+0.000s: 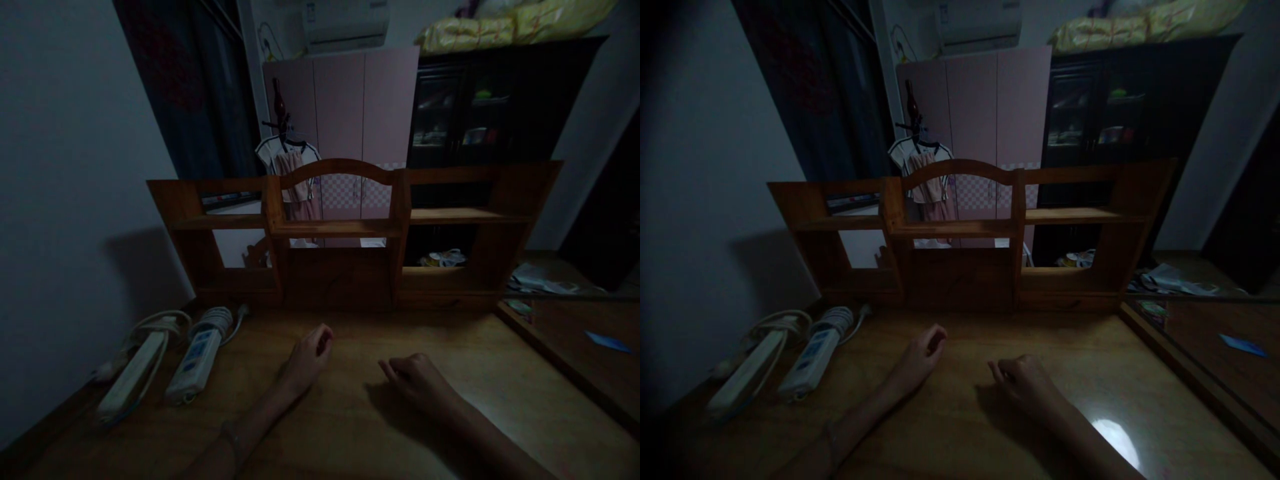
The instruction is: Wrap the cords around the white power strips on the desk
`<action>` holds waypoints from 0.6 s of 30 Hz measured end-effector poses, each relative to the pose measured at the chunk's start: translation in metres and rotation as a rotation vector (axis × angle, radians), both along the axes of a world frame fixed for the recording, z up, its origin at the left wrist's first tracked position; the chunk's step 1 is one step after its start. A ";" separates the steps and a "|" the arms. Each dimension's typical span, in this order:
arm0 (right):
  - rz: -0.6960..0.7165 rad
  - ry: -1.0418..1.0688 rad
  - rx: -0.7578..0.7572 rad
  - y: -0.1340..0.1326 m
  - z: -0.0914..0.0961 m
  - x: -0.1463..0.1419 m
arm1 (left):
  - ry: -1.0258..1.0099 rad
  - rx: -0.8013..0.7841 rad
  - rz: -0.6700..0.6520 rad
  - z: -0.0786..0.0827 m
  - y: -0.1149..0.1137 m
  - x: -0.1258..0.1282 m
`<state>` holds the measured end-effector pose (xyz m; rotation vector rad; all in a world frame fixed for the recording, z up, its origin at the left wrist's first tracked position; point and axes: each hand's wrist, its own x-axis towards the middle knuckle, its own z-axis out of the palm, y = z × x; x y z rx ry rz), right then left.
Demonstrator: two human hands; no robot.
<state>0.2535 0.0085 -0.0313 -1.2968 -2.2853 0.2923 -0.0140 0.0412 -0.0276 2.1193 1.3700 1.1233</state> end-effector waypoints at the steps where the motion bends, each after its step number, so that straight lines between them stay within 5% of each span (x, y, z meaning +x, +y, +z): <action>1: 0.002 0.000 0.006 0.000 -0.001 0.000 | 0.015 0.005 -0.002 0.000 -0.001 0.000; 18: 0.023 -0.031 -0.012 -0.001 -0.001 0.002 | 0.122 0.019 -0.068 -0.004 0.000 -0.004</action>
